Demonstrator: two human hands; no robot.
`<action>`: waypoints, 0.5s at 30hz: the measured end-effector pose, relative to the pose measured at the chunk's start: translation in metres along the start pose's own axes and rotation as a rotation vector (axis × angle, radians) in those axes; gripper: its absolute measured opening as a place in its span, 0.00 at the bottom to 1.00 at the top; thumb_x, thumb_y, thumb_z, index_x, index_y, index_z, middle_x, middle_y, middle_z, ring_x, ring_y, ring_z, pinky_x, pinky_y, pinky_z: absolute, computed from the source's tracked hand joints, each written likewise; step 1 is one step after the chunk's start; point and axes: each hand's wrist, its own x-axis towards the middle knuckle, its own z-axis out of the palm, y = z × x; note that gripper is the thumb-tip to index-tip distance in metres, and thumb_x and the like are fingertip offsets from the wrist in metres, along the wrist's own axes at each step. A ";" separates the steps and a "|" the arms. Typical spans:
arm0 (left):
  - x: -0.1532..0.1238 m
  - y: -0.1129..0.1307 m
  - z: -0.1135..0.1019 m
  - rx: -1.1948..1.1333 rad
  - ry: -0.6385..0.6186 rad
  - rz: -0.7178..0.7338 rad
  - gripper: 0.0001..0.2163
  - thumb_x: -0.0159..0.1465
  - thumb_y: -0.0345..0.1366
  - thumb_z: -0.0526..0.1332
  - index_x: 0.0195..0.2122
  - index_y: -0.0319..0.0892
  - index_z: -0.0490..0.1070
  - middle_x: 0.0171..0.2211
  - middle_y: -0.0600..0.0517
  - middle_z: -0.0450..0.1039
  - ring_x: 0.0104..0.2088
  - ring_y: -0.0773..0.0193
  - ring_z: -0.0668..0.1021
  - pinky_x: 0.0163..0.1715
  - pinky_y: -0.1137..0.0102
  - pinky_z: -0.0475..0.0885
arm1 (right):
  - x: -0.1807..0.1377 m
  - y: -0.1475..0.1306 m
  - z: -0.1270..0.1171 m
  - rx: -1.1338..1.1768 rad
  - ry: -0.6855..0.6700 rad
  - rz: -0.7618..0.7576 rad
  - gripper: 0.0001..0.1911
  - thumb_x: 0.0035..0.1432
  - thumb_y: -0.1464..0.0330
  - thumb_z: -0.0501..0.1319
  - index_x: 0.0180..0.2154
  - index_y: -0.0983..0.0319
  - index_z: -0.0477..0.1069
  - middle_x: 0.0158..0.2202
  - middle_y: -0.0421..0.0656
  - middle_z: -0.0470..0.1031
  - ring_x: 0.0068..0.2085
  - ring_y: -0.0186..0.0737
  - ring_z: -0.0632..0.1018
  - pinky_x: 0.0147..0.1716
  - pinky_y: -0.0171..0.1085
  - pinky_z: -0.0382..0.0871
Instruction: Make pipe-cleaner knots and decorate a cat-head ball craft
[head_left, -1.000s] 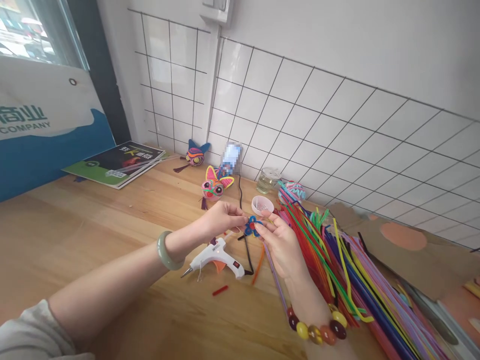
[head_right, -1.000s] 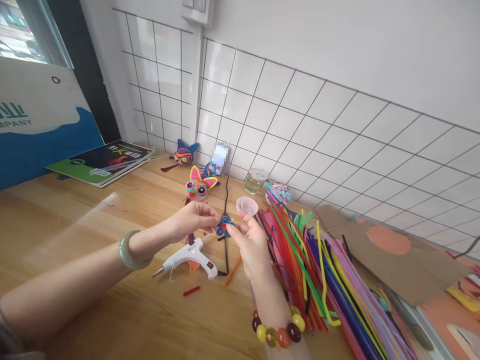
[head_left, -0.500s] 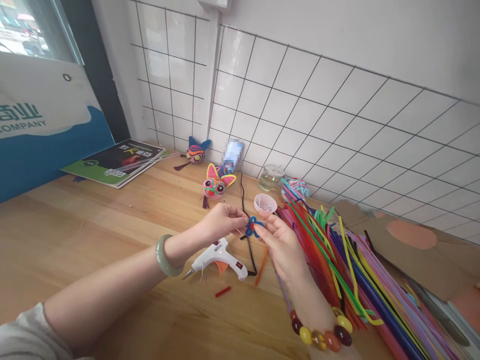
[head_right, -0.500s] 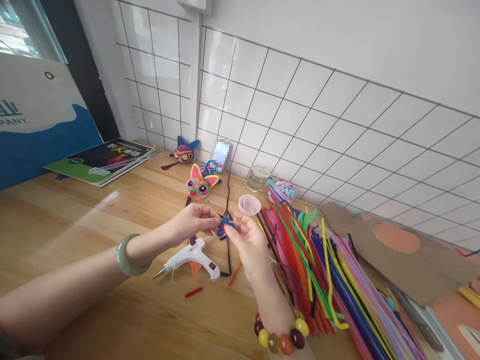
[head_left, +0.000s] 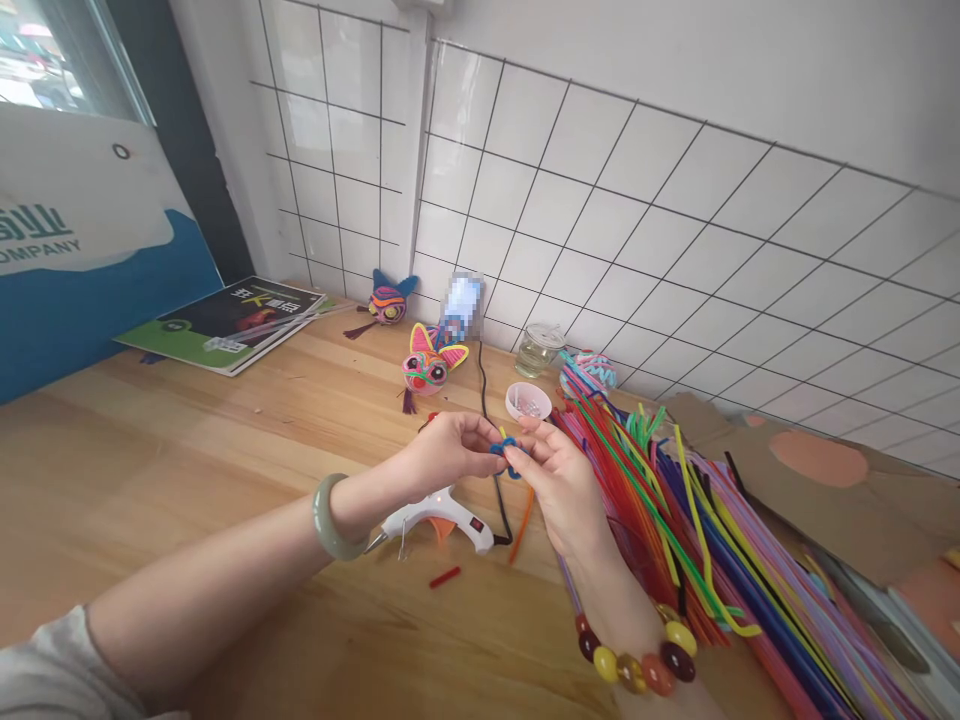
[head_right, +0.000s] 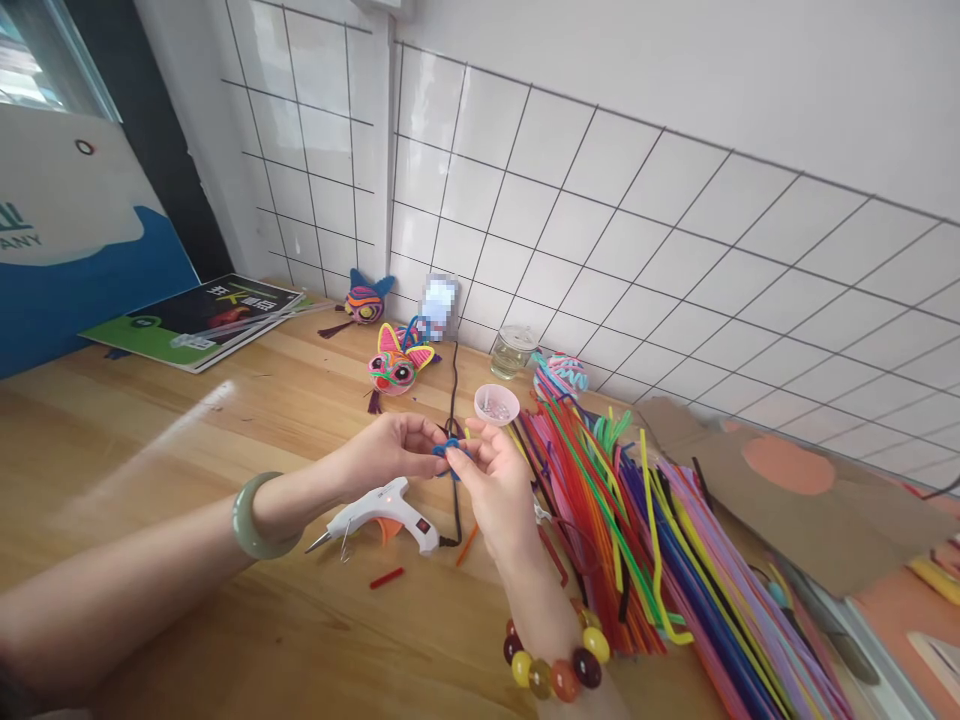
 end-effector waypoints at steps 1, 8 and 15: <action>0.000 0.001 0.000 0.004 0.003 -0.002 0.10 0.49 0.27 0.68 0.31 0.37 0.70 0.25 0.54 0.75 0.26 0.72 0.75 0.29 0.76 0.67 | -0.001 0.000 0.001 -0.003 -0.003 0.005 0.23 0.45 0.66 0.70 0.44 0.59 0.68 0.30 0.36 0.75 0.33 0.34 0.76 0.37 0.35 0.69; 0.001 0.002 0.000 0.075 0.047 0.012 0.09 0.49 0.26 0.68 0.30 0.36 0.71 0.25 0.53 0.76 0.26 0.70 0.77 0.30 0.75 0.69 | 0.000 0.000 0.000 -0.024 -0.004 0.032 0.24 0.45 0.63 0.70 0.45 0.60 0.68 0.31 0.38 0.76 0.34 0.36 0.76 0.38 0.37 0.68; 0.001 0.009 0.000 0.077 0.068 -0.048 0.07 0.50 0.26 0.67 0.28 0.37 0.70 0.23 0.54 0.77 0.23 0.72 0.76 0.25 0.77 0.69 | 0.002 -0.015 -0.016 -0.378 0.026 -0.259 0.11 0.55 0.59 0.62 0.36 0.59 0.72 0.42 0.45 0.75 0.47 0.44 0.73 0.46 0.42 0.66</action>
